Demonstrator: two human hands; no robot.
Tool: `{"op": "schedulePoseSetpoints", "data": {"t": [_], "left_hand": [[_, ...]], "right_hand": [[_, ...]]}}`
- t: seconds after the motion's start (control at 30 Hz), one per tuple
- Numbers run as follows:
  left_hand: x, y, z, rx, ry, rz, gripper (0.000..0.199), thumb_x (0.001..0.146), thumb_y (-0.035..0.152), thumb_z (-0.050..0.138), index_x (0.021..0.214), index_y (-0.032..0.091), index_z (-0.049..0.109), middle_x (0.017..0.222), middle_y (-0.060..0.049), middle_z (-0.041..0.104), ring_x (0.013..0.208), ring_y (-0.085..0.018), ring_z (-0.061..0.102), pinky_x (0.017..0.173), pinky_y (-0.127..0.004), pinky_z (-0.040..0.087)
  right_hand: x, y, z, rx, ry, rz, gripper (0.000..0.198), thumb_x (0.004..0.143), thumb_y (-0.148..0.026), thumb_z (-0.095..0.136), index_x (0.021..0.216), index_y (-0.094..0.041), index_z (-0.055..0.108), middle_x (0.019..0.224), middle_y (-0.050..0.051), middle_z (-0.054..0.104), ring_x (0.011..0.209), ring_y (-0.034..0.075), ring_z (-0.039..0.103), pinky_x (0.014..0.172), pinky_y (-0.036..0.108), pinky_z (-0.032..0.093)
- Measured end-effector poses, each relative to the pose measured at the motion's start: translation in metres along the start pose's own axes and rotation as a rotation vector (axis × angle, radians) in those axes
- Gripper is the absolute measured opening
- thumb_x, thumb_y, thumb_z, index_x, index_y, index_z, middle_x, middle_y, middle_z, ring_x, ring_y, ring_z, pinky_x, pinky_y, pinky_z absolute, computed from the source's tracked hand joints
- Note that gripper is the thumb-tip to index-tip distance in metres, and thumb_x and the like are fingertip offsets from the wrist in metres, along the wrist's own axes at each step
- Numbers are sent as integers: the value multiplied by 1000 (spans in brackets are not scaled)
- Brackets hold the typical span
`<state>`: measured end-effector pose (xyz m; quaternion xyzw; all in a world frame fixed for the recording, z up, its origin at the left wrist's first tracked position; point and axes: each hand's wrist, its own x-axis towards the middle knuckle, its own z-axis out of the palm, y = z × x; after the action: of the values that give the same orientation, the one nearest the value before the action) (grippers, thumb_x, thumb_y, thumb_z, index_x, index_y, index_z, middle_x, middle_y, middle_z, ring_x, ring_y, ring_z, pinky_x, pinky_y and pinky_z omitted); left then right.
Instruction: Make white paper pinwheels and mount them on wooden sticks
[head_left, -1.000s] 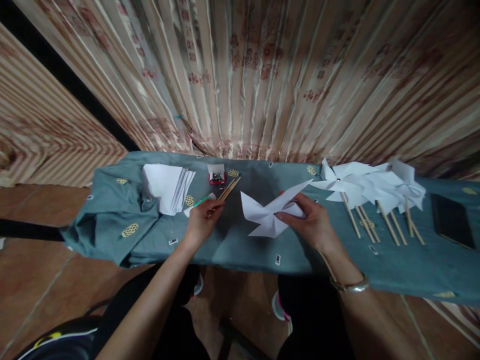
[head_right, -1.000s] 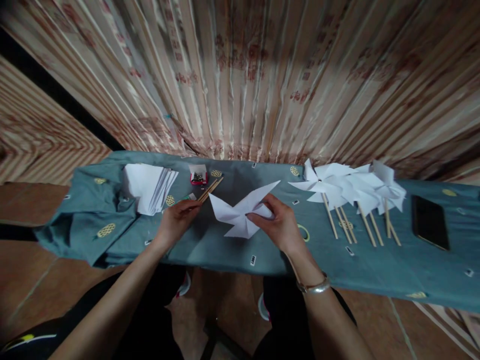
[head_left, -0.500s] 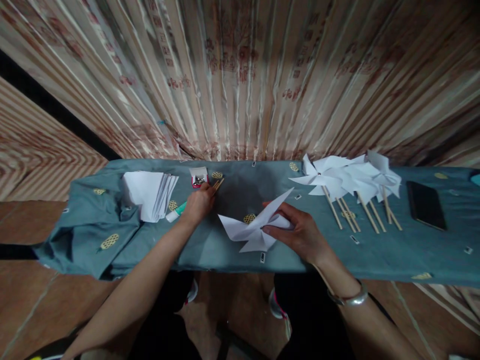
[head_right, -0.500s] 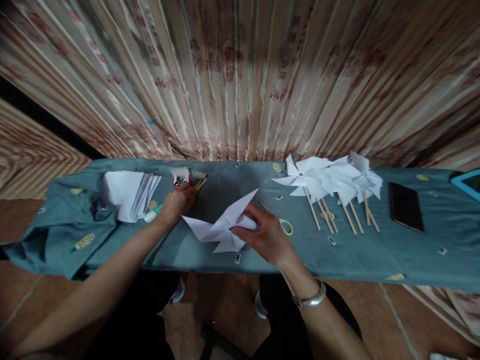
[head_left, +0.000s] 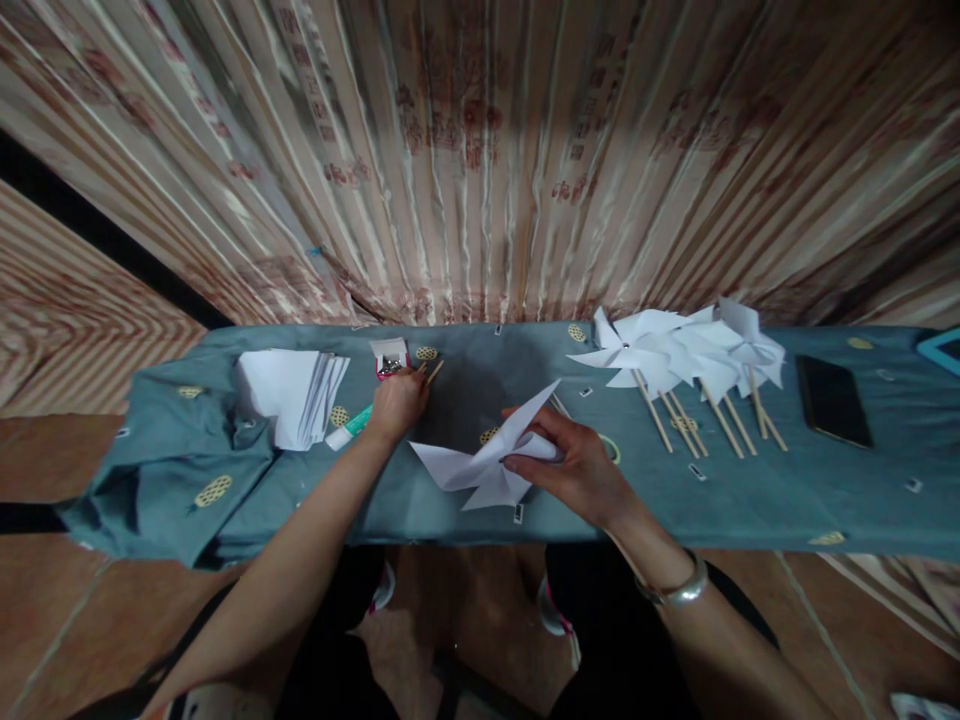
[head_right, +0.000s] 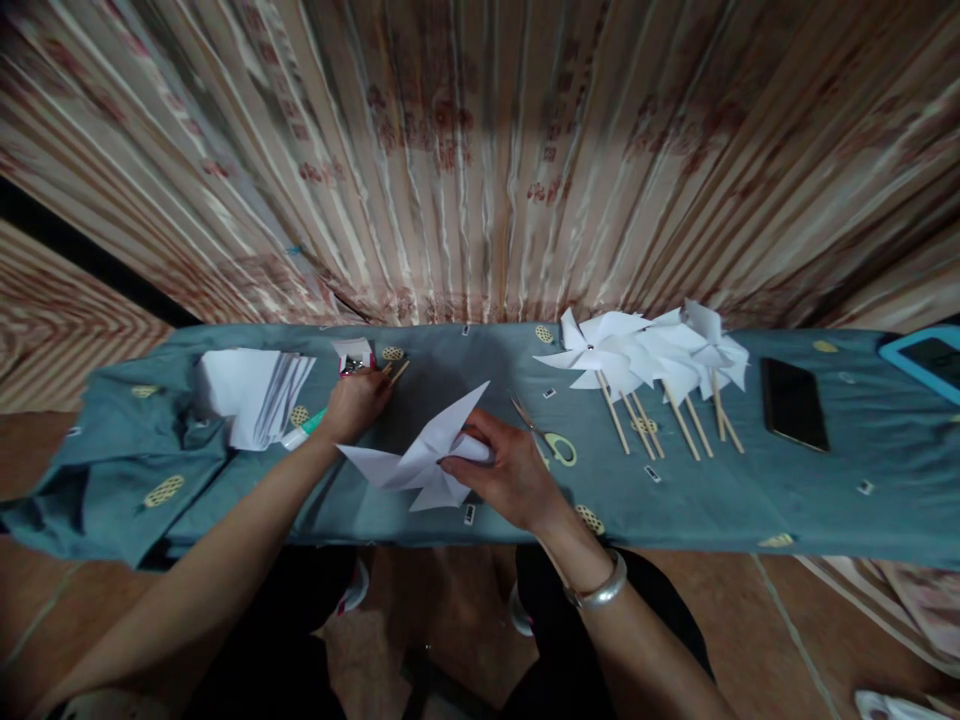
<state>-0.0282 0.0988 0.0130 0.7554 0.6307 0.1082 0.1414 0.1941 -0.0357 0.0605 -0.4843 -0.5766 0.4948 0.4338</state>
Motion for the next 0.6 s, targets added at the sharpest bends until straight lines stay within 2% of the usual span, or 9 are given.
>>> {"op": "schedulePoseSetpoints", "data": {"t": [0.13, 0.23, 0.33, 0.4, 0.5, 0.6], "left_hand": [[-12, 9, 4, -292, 28, 7, 15, 74, 19, 58, 82, 15, 71, 84, -8, 72, 82, -22, 67, 76, -29, 50], [-38, 19, 10, -569, 2, 3, 22, 75, 29, 58, 86, 15, 70, 82, -6, 72, 71, -17, 66, 67, -26, 52], [-66, 28, 16, -793, -56, -55, 29, 74, 38, 59, 87, 14, 68, 70, -5, 70, 56, -16, 62, 53, -27, 50], [-80, 33, 19, -977, -95, -143, 29, 70, 39, 64, 83, 14, 67, 65, -3, 68, 51, -14, 59, 49, -25, 47], [-90, 41, 18, -1387, -179, -384, 30, 57, 33, 77, 77, 14, 66, 61, 0, 65, 48, -11, 55, 46, -22, 43], [-94, 49, 12, -1501, -239, -454, 27, 57, 27, 78, 76, 13, 67, 63, -1, 66, 50, -11, 57, 49, -21, 44]], "right_hand": [[-1, 0, 1, -1, 21, -5, 31, 72, -19, 71, 103, -22, 66, 94, -1, 77, 87, 18, 72, 75, 27, 56], [-2, 0, 0, -13, 31, -8, 35, 73, -20, 71, 108, -22, 65, 93, 0, 77, 85, 18, 72, 73, 27, 56], [-4, 2, 1, -24, 23, -9, 35, 73, -20, 72, 107, -23, 66, 94, 0, 77, 85, 18, 72, 71, 26, 56], [-4, 4, 1, -44, 8, -9, 33, 73, -19, 72, 105, -24, 68, 95, 0, 77, 86, 19, 72, 73, 27, 57], [-4, 6, 3, -42, -4, -14, 34, 72, -17, 72, 106, -25, 68, 98, 0, 77, 88, 19, 72, 76, 30, 57], [-1, 7, 3, -22, -8, -6, 37, 73, -16, 72, 108, -24, 67, 100, 0, 76, 90, 18, 72, 78, 29, 57]]}}
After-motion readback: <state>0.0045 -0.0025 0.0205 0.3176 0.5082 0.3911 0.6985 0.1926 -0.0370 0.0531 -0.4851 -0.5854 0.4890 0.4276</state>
